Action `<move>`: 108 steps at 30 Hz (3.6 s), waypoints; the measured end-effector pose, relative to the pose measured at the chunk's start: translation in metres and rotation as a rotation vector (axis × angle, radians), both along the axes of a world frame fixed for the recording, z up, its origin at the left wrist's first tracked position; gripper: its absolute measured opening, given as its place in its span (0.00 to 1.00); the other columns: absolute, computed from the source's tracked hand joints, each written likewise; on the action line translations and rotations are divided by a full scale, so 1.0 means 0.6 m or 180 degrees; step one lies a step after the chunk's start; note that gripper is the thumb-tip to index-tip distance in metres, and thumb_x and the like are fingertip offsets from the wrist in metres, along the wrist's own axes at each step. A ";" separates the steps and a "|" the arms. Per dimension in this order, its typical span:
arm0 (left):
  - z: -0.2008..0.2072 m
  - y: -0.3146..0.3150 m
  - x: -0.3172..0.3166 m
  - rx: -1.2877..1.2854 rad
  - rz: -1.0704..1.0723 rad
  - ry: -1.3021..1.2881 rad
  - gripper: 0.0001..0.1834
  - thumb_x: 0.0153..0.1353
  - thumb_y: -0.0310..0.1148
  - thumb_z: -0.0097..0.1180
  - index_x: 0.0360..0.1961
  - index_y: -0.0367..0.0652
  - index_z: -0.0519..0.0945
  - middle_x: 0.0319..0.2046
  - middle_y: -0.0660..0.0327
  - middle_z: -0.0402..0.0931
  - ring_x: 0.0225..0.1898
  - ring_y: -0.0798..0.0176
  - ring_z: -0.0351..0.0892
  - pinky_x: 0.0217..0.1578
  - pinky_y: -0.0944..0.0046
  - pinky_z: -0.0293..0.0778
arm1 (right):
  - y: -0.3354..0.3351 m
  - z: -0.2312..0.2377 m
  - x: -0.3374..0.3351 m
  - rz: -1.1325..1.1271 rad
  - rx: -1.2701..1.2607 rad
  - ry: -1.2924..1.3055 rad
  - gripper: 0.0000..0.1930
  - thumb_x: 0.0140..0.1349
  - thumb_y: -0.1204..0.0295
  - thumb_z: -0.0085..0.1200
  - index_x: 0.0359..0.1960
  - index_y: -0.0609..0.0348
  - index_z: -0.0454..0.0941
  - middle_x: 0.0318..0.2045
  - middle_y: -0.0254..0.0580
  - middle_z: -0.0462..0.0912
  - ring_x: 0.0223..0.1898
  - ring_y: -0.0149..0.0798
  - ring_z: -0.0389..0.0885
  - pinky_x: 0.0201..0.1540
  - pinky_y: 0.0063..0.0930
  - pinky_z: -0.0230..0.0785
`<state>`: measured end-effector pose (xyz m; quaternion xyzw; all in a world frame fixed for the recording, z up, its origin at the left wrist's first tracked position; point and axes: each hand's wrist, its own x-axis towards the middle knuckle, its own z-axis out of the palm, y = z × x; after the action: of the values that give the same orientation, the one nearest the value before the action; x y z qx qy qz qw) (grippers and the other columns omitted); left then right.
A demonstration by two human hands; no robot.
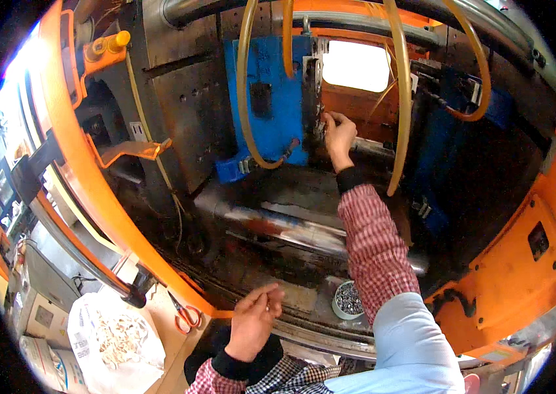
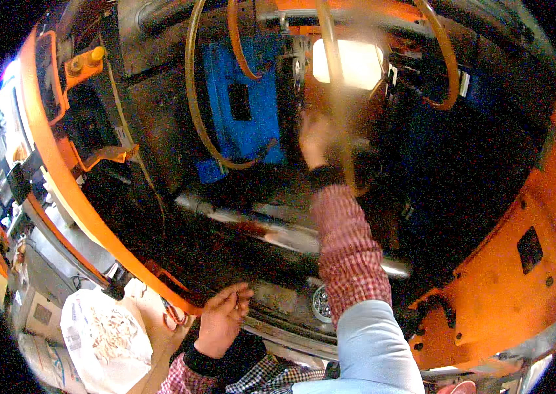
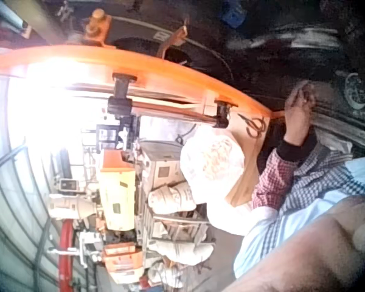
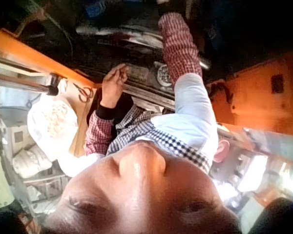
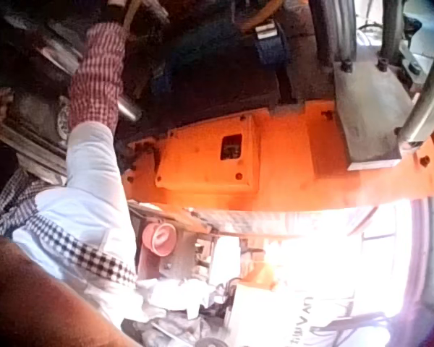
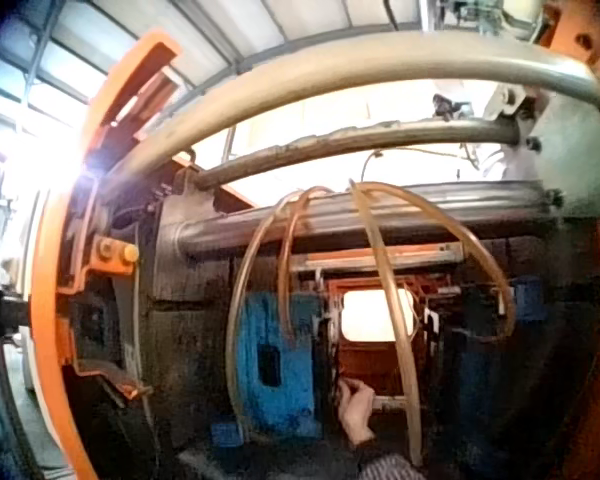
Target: The person repeatedly picks small white plastic components from a bag, assembles them by hand into a linked chain, and places the assembled pieces into a white cup inside an orange industrial machine. The person also sprays a lubricant into the machine interior and closes the machine door between cycles.
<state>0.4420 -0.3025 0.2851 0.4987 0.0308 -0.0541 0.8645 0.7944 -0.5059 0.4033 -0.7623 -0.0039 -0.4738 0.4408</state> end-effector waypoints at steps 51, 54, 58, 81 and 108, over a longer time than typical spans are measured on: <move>0.006 0.026 -0.043 -0.0668 0.0513 0.0022 0.16 0.66 0.41 0.46 0.30 0.38 0.72 0.15 0.65 0.66 0.12 0.73 0.57 0.15 0.73 0.55 | 0.132 -0.017 -0.420 0.3766 -0.2571 0.0846 0.08 0.52 0.68 0.59 0.29 0.60 0.83 0.26 0.47 0.81 0.28 0.42 0.80 0.32 0.31 0.70; 0.029 0.007 -0.041 -0.0691 0.0542 0.0021 0.16 0.67 0.42 0.44 0.28 0.40 0.71 0.11 0.68 0.61 0.10 0.74 0.55 0.13 0.74 0.53 | 0.131 -0.062 -0.480 0.3928 -0.2600 0.1033 0.11 0.51 0.67 0.60 0.31 0.62 0.82 0.26 0.49 0.81 0.27 0.45 0.80 0.31 0.34 0.70; 0.032 0.013 -0.046 -0.0454 0.0419 -0.0008 0.17 0.66 0.43 0.45 0.29 0.39 0.73 0.11 0.68 0.61 0.09 0.75 0.56 0.12 0.75 0.53 | 0.123 -0.062 -0.473 0.4317 -0.2103 0.1262 0.11 0.52 0.69 0.59 0.33 0.64 0.82 0.26 0.50 0.81 0.28 0.46 0.80 0.32 0.32 0.70; -0.055 0.030 -0.052 -0.0790 0.0175 0.1122 0.19 0.70 0.36 0.35 0.49 0.29 0.69 0.21 0.63 0.65 0.21 0.67 0.59 0.25 0.68 0.58 | 0.016 0.082 0.136 -0.0009 0.0493 -0.0463 0.13 0.56 0.66 0.57 0.36 0.65 0.82 0.30 0.51 0.83 0.32 0.49 0.81 0.41 0.40 0.70; -0.052 0.020 -0.059 -0.0477 0.0456 0.1123 0.18 0.69 0.35 0.38 0.49 0.30 0.70 0.23 0.64 0.63 0.22 0.70 0.58 0.23 0.71 0.57 | 0.037 0.056 0.155 -0.0136 -0.0458 -0.0503 0.18 0.48 0.81 0.45 0.42 0.63 0.80 0.39 0.62 0.78 0.43 0.54 0.77 0.49 0.38 0.67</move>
<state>0.4065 -0.2903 0.2537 0.4123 0.2131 -0.0811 0.8821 0.8874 -0.4836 0.4367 -0.7522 -0.0564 -0.5402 0.3731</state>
